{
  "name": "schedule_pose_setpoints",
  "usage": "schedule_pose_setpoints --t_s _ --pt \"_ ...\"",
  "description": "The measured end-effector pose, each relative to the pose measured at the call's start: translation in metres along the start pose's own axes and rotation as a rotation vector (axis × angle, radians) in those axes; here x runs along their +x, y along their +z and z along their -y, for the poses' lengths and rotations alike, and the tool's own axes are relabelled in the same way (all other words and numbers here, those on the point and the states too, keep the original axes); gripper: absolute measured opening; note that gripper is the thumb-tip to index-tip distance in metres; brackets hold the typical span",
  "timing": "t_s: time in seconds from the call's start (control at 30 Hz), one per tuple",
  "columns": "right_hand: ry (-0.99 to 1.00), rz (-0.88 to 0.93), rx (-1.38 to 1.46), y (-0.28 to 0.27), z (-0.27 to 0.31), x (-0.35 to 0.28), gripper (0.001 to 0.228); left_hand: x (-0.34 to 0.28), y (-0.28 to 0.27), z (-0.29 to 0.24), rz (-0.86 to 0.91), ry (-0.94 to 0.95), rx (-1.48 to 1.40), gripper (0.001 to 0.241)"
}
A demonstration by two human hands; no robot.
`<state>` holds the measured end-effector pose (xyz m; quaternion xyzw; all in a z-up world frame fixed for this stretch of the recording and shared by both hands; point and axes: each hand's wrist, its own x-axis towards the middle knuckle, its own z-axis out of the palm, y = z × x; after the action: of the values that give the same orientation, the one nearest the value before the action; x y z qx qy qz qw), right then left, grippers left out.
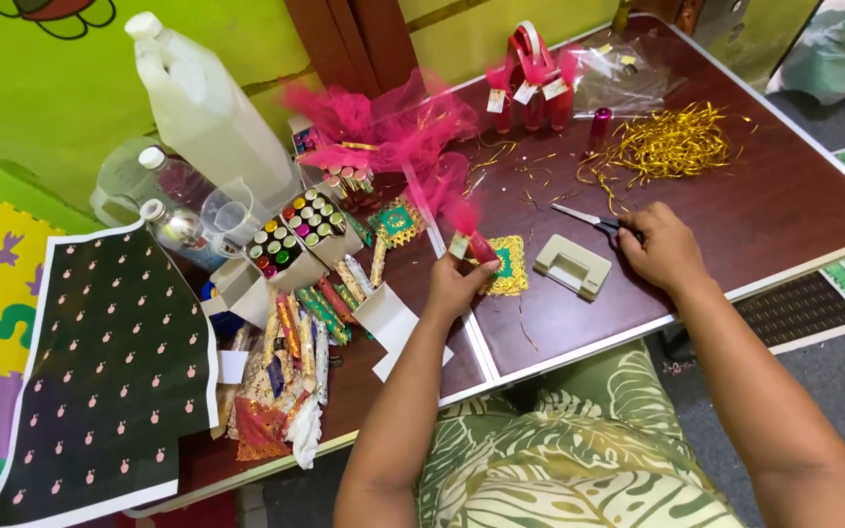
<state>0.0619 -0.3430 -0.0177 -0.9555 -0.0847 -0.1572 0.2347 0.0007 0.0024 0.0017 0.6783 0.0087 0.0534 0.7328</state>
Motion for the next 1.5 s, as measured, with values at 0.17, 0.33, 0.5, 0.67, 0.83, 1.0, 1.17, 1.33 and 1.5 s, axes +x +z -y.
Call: schedule_pose_setpoints --t_s 0.17,0.33,0.5,0.67,0.83,1.0,1.17,1.33,1.5 --pt "0.025 0.003 -0.003 0.003 -0.002 0.001 0.029 -0.011 0.008 -0.027 -0.023 0.02 -0.133 0.035" --pt "0.026 -0.014 0.011 0.009 -0.008 -0.001 0.029 -0.006 0.005 -0.007 -0.041 0.075 -0.19 0.034" --pt "0.016 -0.04 0.008 0.009 -0.009 0.0 0.028 0.006 0.0 0.021 -0.07 0.143 -0.237 0.04" --pt "-0.011 -0.098 0.045 0.012 -0.013 -0.001 0.028 0.011 0.001 0.028 -0.063 0.169 -0.225 0.043" --pt "-0.053 -0.185 0.105 0.011 -0.016 0.004 0.028 0.009 0.002 0.02 -0.057 0.22 -0.238 0.044" --pt "-0.006 -0.099 0.23 -0.005 -0.001 -0.003 0.025 0.011 -0.006 0.04 0.029 0.224 -0.3 0.038" --pt "-0.056 -0.143 0.251 -0.004 -0.002 -0.001 0.021 0.014 -0.004 0.043 0.021 0.207 -0.271 0.036" --pt "-0.103 -0.198 0.249 -0.002 -0.005 -0.002 0.02 0.01 -0.003 0.033 0.007 0.147 -0.2 0.036" --pt "-0.236 -0.348 0.311 0.003 -0.007 -0.003 0.019 0.013 -0.005 0.035 -0.01 0.107 -0.183 0.042"
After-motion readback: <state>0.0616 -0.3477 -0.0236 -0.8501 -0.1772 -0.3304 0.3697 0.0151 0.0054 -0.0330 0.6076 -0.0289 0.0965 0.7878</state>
